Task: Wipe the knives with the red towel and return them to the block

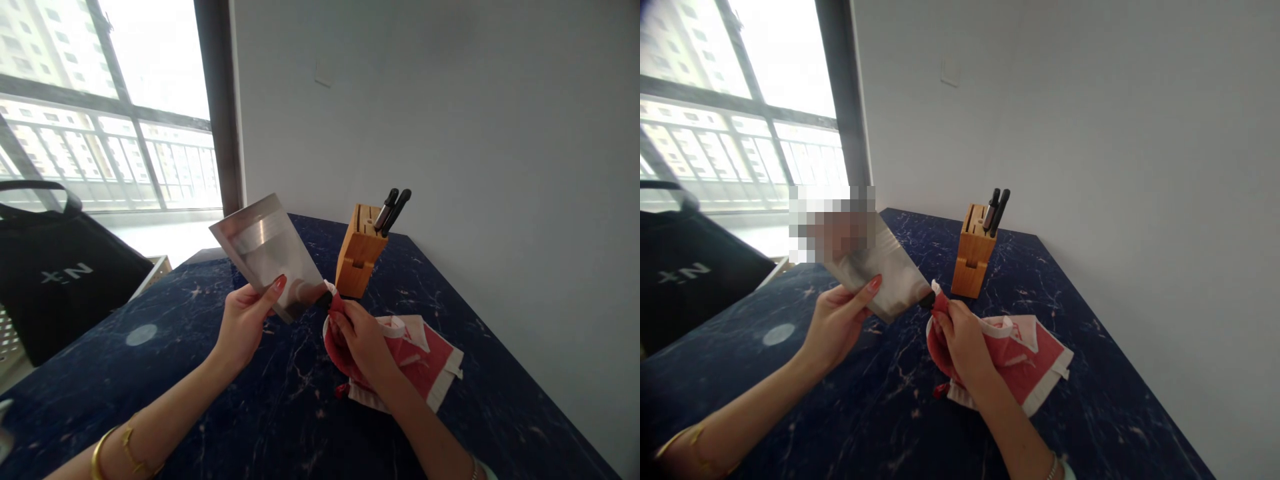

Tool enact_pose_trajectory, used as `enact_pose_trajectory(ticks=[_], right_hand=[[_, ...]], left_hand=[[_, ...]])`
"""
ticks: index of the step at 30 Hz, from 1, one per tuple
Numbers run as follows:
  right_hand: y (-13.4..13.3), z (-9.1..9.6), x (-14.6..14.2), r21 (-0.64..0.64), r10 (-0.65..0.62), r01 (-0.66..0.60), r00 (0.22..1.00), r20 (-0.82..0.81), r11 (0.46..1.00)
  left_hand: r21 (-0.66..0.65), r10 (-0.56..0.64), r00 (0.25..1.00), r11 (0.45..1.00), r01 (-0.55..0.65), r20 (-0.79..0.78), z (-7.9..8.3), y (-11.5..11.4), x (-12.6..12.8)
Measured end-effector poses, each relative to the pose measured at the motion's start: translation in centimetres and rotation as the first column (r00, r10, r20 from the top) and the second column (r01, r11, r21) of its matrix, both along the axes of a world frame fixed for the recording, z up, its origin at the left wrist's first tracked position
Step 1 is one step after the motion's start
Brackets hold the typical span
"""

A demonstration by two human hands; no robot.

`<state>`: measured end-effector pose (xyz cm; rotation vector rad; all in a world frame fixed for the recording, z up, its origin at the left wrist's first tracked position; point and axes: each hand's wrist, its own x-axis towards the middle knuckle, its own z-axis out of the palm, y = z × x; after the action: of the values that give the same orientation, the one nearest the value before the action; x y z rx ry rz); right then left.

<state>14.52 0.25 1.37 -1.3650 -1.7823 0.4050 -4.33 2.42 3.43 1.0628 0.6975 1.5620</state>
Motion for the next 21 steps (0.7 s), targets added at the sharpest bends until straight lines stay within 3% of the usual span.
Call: enact_pose_trajectory(ticks=[8, 21], right_hand=[[-0.5, 1.3, -0.6, 0.059, -0.008, 0.010, 0.999, -0.040, 0.998], [0.0, 0.2, -0.2, -0.041, -0.023, 0.022, 0.999, -0.032, 0.999]], left_hand=[[0.000, -0.019, 0.998, 1.000, 0.019, -0.056, -0.9, -0.4, 0.4], [-0.055, 0.006, 0.980, 0.998, 0.005, 0.198, 0.9, 0.7, -0.6]])
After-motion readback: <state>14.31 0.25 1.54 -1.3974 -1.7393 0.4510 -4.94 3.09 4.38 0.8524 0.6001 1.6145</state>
